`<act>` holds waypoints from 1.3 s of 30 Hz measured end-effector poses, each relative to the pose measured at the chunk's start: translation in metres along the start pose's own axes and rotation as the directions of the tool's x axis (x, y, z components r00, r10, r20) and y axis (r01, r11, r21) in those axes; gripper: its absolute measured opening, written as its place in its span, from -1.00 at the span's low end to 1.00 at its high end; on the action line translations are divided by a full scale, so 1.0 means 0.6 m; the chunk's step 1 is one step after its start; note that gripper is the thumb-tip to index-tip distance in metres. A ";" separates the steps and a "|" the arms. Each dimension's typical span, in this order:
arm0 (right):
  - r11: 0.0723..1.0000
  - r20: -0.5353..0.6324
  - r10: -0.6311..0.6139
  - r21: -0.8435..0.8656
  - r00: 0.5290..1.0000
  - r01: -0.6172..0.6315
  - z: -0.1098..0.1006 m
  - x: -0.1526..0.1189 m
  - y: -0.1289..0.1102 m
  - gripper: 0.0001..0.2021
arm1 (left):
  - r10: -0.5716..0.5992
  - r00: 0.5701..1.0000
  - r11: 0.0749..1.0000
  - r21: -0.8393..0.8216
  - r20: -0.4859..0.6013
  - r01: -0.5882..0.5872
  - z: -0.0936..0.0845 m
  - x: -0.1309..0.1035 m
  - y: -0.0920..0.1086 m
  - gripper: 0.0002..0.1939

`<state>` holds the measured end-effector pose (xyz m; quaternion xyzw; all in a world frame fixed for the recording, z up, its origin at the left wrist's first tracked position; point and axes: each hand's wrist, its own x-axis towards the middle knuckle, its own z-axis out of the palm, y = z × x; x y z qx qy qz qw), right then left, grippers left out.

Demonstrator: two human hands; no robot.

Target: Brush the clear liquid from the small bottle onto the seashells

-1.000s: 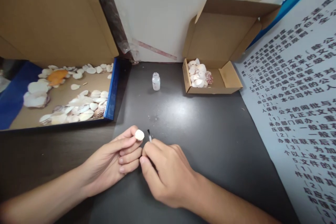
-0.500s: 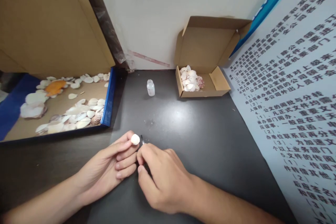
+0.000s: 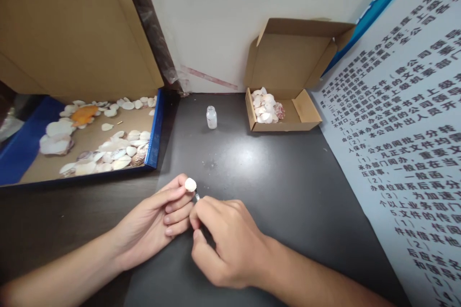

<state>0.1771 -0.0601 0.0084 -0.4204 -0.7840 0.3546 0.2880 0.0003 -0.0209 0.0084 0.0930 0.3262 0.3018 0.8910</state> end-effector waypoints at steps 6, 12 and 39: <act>0.993 -0.015 -0.115 -0.015 0.993 0.115 -0.001 0.000 -0.003 -0.92 | 0.006 1.000 1.000 0.000 -0.012 -0.006 0.000 0.000 0.001 -0.85; 0.997 -0.029 -0.071 -0.006 0.997 0.071 -0.001 0.002 -0.001 -0.92 | 0.023 0.999 1.000 0.011 -0.028 -0.023 -0.003 -0.001 -0.005 -0.85; 0.999 -0.112 -0.010 -0.052 0.994 0.004 0.000 0.000 -0.002 -0.82 | 0.146 0.989 0.921 0.367 -0.009 -0.132 0.008 -0.003 -0.010 -0.76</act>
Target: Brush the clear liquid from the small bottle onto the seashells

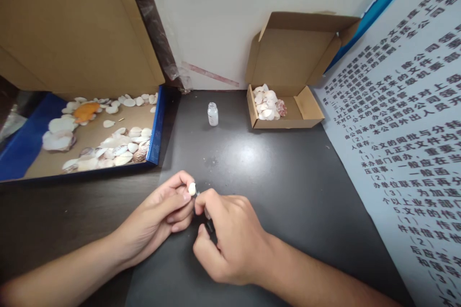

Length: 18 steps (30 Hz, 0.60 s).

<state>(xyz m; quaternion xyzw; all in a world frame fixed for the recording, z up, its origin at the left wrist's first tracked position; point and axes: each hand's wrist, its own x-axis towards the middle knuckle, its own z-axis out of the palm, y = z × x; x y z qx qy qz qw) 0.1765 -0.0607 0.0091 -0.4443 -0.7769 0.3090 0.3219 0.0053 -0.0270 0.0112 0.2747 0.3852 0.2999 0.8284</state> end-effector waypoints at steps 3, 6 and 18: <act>0.999 0.014 -0.045 0.027 0.999 0.044 0.000 0.000 0.000 -0.82 | -0.003 1.000 1.000 0.006 -0.002 0.003 0.001 0.001 0.000 -0.78; 1.000 -0.022 0.002 -0.004 1.000 -0.002 -0.001 0.001 0.001 -0.84 | 0.010 1.000 1.000 0.022 -0.004 -0.010 0.002 0.001 0.001 -0.79; 0.999 -0.084 0.012 -0.034 0.996 -0.015 -0.005 0.004 0.003 -0.87 | -0.056 0.998 0.998 0.007 0.040 0.055 0.001 -0.001 -0.003 -0.86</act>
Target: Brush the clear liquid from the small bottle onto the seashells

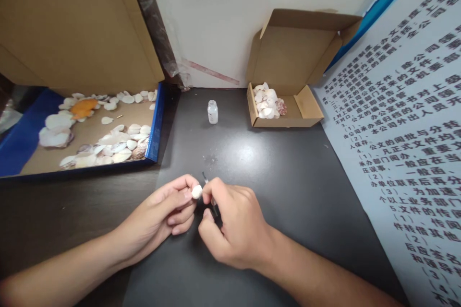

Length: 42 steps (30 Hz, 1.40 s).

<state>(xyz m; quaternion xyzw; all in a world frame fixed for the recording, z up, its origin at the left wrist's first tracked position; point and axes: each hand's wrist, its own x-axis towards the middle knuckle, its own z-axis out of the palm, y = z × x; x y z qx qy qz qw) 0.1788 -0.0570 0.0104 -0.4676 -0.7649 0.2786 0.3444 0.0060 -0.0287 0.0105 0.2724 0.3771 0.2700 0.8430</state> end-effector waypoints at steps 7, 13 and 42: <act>0.999 0.008 -0.036 0.027 0.999 0.036 -0.002 0.002 0.000 -0.81 | -0.029 0.999 0.997 -0.067 -0.028 0.027 -0.001 0.001 0.004 -0.83; 0.988 0.012 -0.107 0.111 0.994 0.106 -0.003 0.000 0.003 -0.78 | -0.074 0.997 0.983 -0.168 -0.017 0.070 0.000 0.003 0.008 -0.80; 0.995 0.016 0.001 0.103 1.000 -0.003 0.001 0.002 0.011 -0.84 | -0.006 0.999 0.994 -0.108 -0.033 0.002 -0.006 -0.002 0.001 -0.91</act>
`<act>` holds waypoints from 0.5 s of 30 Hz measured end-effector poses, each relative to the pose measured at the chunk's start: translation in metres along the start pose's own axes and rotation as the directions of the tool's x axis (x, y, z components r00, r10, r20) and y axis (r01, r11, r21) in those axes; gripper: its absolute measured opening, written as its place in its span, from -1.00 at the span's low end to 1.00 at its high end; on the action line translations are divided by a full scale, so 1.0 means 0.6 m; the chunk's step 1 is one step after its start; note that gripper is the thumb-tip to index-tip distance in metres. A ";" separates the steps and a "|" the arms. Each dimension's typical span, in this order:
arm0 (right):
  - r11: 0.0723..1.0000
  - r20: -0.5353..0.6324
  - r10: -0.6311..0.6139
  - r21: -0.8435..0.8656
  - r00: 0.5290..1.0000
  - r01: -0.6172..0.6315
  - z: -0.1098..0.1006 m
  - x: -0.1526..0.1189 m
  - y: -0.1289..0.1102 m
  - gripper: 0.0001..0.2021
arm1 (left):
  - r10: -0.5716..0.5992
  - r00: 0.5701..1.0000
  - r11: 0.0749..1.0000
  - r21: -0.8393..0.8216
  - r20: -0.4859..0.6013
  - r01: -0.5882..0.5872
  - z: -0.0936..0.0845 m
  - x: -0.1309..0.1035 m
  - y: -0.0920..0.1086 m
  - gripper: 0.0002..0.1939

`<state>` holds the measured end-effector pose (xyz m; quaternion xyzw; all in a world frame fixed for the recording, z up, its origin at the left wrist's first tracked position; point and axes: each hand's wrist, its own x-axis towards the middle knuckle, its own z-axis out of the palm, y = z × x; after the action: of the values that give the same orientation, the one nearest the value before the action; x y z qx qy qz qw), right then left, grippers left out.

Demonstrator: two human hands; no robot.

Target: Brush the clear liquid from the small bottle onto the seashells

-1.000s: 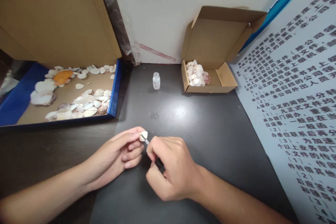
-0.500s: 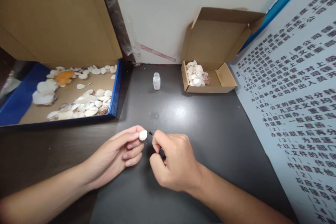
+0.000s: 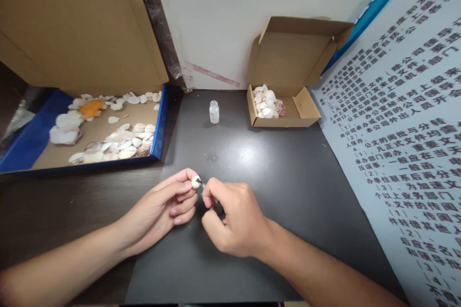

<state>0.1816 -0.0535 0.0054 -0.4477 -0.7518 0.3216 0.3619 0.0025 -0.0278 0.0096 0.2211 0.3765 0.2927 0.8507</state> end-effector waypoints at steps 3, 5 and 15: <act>0.994 -0.021 0.105 -0.021 0.994 -0.106 -0.001 -0.002 0.001 -0.83 | 0.003 1.000 1.000 0.002 0.002 -0.003 0.000 0.000 -0.001 -0.92; 0.997 -0.014 0.079 0.013 0.997 -0.078 -0.001 -0.004 0.001 -0.82 | -0.002 1.000 1.000 -0.003 0.001 0.002 0.001 -0.001 -0.002 -0.91; 0.998 -0.001 0.051 0.021 0.999 -0.051 -0.002 -0.003 0.004 -0.83 | -0.012 1.000 1.000 -0.009 0.008 0.012 -0.001 0.000 0.002 -0.92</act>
<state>0.1845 -0.0539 0.0036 -0.4632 -0.7364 0.3381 0.3589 0.0018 -0.0266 0.0100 0.2162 0.3730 0.2883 0.8550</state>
